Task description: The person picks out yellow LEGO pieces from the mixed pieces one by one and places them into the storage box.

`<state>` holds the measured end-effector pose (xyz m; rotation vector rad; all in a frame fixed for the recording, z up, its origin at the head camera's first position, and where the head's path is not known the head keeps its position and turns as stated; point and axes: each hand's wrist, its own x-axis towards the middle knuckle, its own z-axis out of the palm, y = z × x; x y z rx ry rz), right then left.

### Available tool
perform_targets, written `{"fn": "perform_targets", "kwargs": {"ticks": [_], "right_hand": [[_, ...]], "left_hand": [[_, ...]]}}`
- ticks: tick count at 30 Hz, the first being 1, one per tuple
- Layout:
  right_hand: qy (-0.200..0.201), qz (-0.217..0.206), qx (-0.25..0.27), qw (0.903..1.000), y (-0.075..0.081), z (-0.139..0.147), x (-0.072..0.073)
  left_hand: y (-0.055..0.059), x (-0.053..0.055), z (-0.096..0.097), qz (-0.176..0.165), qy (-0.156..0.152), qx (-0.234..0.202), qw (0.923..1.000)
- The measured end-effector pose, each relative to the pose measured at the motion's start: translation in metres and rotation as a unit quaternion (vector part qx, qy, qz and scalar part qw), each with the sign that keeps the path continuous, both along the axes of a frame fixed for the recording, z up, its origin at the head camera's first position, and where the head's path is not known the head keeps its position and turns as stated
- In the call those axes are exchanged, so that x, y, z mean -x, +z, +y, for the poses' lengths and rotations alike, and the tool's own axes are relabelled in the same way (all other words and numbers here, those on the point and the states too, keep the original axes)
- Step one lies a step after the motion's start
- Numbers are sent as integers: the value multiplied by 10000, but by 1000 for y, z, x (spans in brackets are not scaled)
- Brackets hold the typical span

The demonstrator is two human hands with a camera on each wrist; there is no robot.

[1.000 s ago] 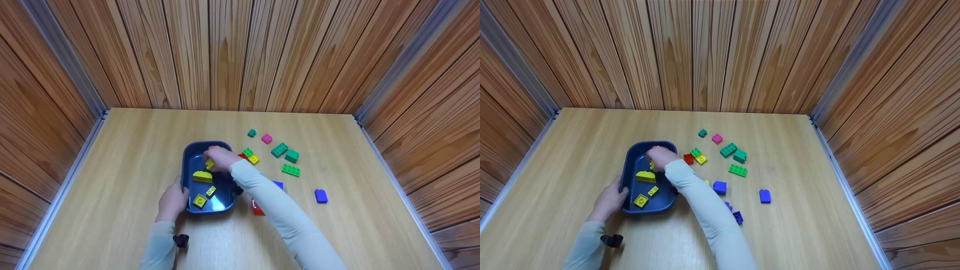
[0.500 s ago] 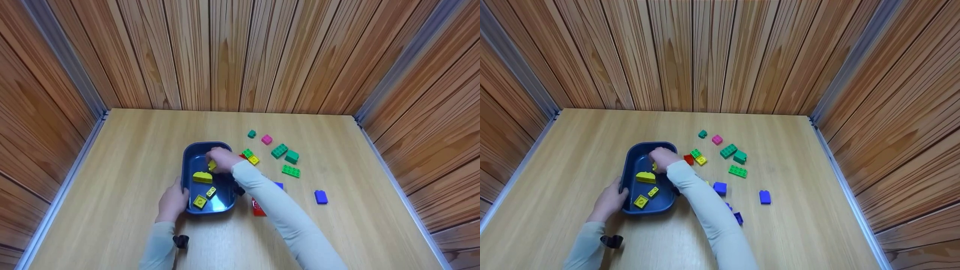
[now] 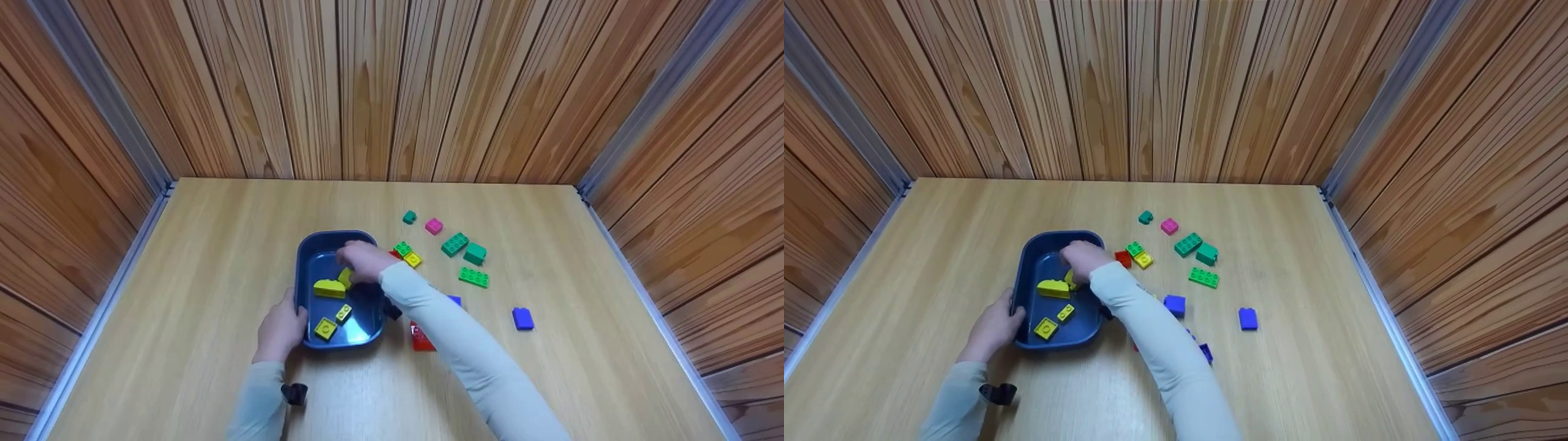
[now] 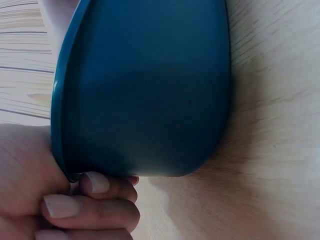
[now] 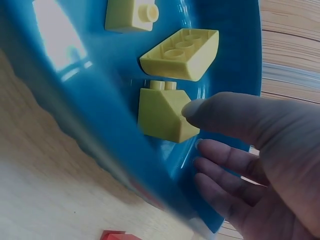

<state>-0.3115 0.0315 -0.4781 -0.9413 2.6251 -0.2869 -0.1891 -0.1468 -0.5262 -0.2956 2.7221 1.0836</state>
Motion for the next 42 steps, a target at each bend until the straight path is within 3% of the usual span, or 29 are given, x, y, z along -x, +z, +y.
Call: {"fn": "perform_targets", "kwargs": {"ticks": [15, 24, 31, 35, 42], "right_hand": [[-45, 310, 211, 9993, 8, 20, -4], [-326, 415, 435, 9977, 14, 46, -7], [-560, 528, 642, 9950, 19, 64, -12], [-748, 629, 702, 9927, 20, 74, -16], [-713, 758, 763, 9916, 19, 99, -22]], "left_hand": [[2, 1, -1, -26, -32, -83, 10000], [4, -2, -2, -107, -44, -65, 9999], [3, -4, -4, 155, -108, 135, 9997], [3, -3, -3, 116, -122, 108, 9998], [4, -3, -1, 16, -120, 35, 9999]]}}
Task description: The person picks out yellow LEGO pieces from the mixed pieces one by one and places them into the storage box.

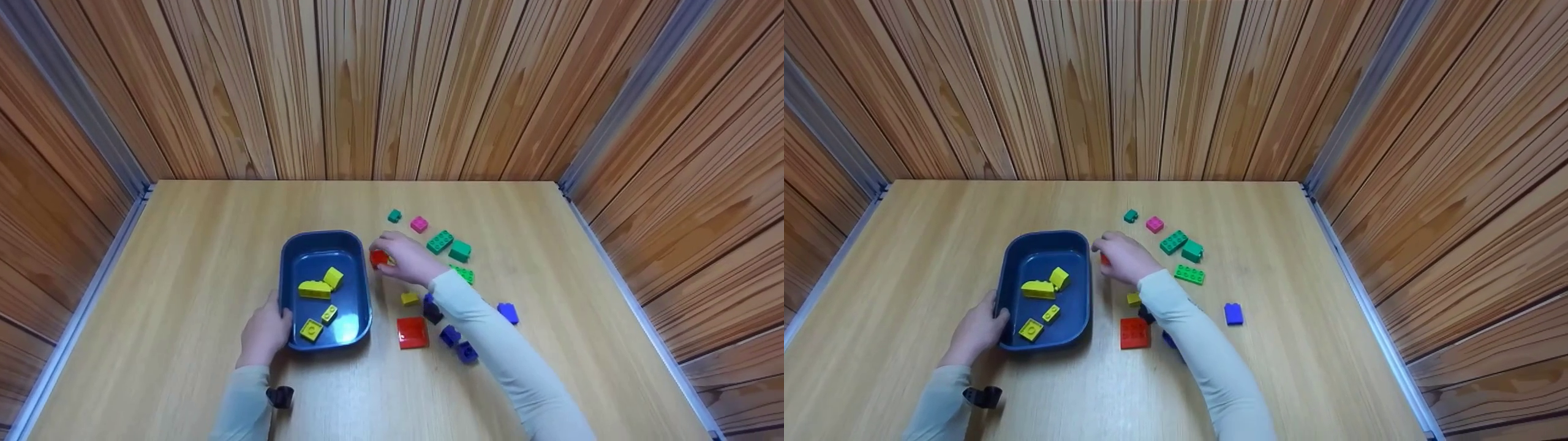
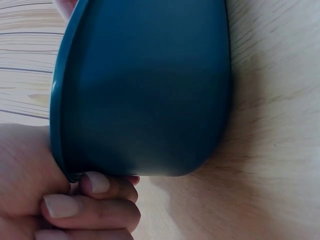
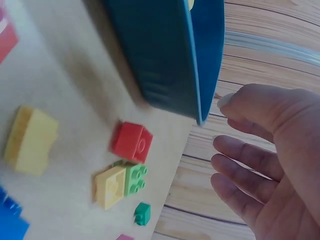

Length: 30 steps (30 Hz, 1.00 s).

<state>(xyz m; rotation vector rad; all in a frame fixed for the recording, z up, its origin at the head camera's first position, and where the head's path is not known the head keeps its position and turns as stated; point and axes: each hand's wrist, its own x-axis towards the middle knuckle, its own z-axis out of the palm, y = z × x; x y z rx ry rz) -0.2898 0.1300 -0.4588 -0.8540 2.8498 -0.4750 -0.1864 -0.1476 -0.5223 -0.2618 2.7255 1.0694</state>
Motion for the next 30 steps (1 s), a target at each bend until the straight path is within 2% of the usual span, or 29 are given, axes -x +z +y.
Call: {"fn": "perform_targets", "kwargs": {"ticks": [12, 16, 23, 30], "right_hand": [[-87, -113, 140, 9998, -14, 40, -14], [-208, -200, 121, 9995, -18, 50, -18], [-471, -366, 161, 9981, -24, 62, -25], [-479, -454, 3, 9978, -31, 65, -29]], "left_hand": [[-1, -1, -1, -196, 46, -93, 9998], [-1, 0, -2, -142, 25, -45, 9999], [-2, 2, -1, -201, 12, -53, 9998], [-3, 2, -1, -160, -21, -101, 9998]]}}
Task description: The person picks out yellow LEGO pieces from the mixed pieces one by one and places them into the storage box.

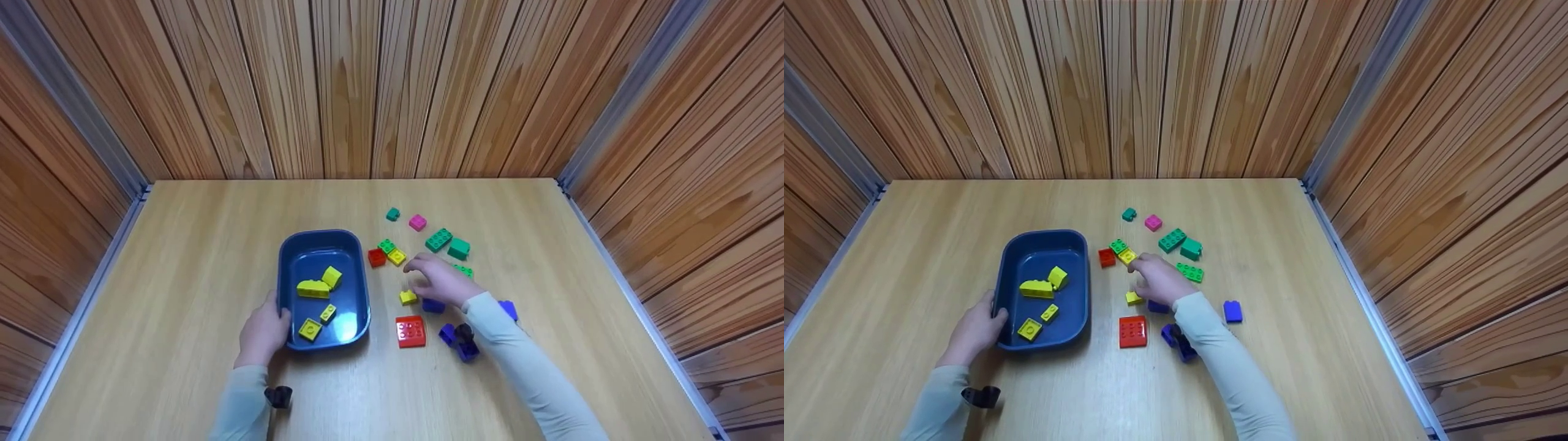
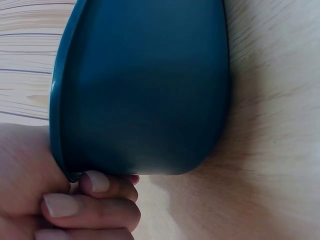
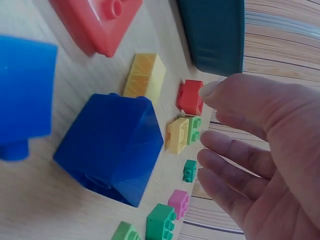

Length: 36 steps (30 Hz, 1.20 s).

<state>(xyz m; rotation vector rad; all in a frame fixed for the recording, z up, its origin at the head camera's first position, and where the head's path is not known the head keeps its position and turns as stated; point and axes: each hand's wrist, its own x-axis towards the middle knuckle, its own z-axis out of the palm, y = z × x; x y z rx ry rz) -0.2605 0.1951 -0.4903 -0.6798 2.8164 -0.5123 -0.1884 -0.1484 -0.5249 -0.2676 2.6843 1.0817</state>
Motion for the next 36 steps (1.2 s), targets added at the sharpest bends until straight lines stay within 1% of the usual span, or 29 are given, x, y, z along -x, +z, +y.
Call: {"fn": "perform_targets", "kwargs": {"ticks": [7, 13, 17, 20, 26, 33, 36], "right_hand": [[-17, -453, 13, 9990, -7, -6, -1], [51, -674, -30, 9977, -13, -10, -1], [102, -781, -143, 9968, -17, -12, -1], [113, -805, -178, 9965, -19, -14, 0], [176, -806, -135, 9965, -20, -16, -1], [208, -773, -178, 9966, -22, -17, -2], [245, -748, -162, 9968, -23, -18, -2]], "left_hand": [[0, 0, 0, 11, -2, 21, 10000], [1, 0, 1, 86, 15, 30, 10000], [1, 0, 1, 207, -30, 140, 9997], [2, -1, 1, 264, -59, 234, 9994], [3, -1, 0, 129, -32, 188, 9997], [3, -1, 1, 106, -3, 155, 9998], [3, 0, 2, 38, 22, 105, 9999]]}}
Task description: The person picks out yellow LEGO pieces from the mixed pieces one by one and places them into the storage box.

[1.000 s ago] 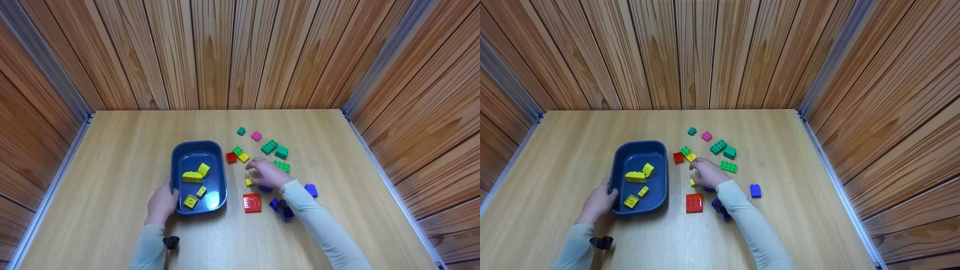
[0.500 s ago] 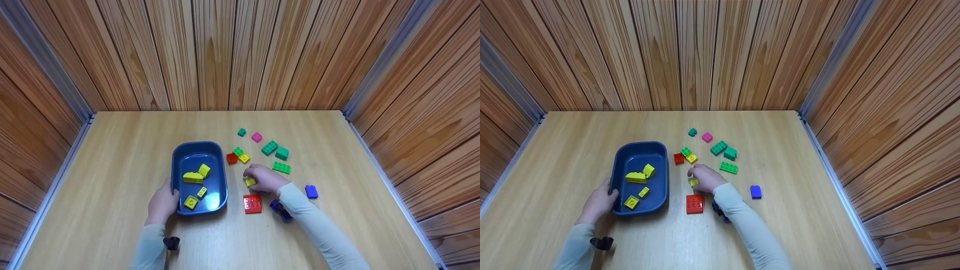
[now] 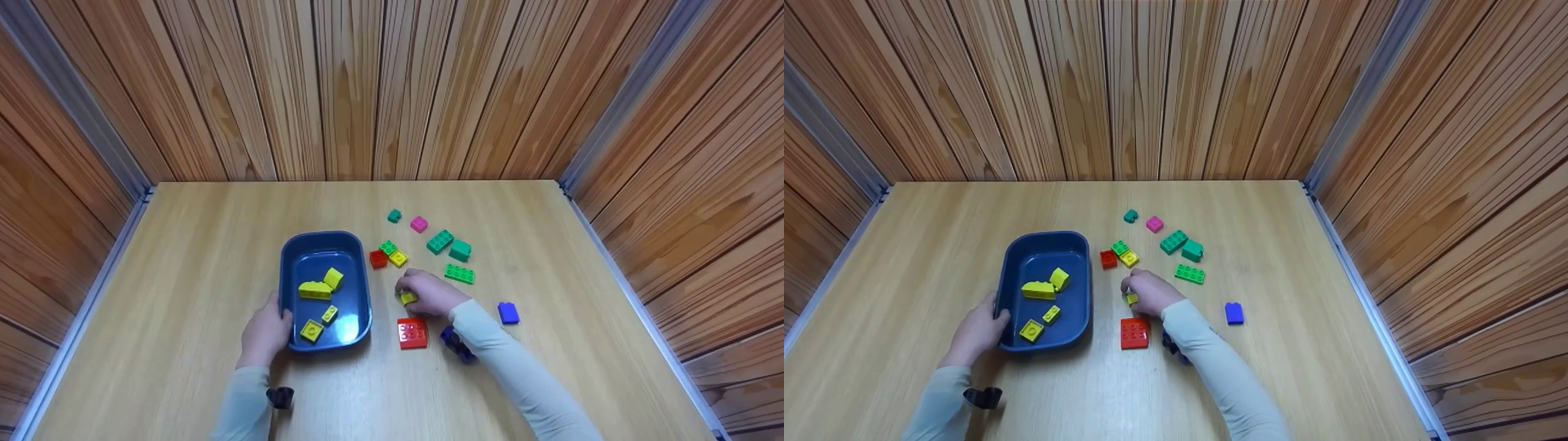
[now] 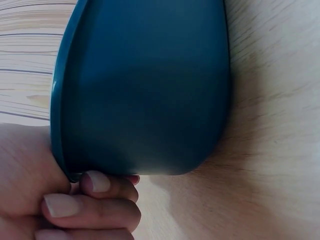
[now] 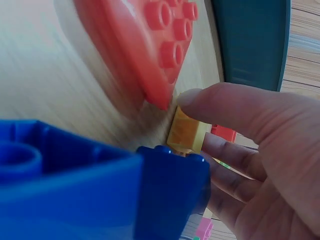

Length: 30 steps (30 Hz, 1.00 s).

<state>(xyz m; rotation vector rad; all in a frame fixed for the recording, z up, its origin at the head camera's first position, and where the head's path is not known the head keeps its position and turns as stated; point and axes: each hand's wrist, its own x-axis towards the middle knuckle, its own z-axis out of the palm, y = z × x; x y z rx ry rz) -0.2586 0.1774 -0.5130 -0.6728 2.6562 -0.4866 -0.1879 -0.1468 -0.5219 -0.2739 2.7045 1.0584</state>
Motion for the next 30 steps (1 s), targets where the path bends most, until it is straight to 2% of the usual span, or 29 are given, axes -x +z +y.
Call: {"fn": "perform_targets", "kwargs": {"ticks": [7, 14, 23, 30], "right_hand": [[1, -10, 82, 10000, -2, 0, -1], [148, 132, -25, 9998, -3, -1, -2], [84, 85, -100, 9999, -4, -4, -2], [137, 89, -119, 9998, -3, -3, -1]], "left_hand": [[0, 0, 0, -54, 38, -42, 10000], [-2, -1, -1, 343, -120, 204, 9991], [-3, -1, -2, 371, -96, 159, 9991], [-3, 0, -2, 248, -76, 128, 9996]]}}
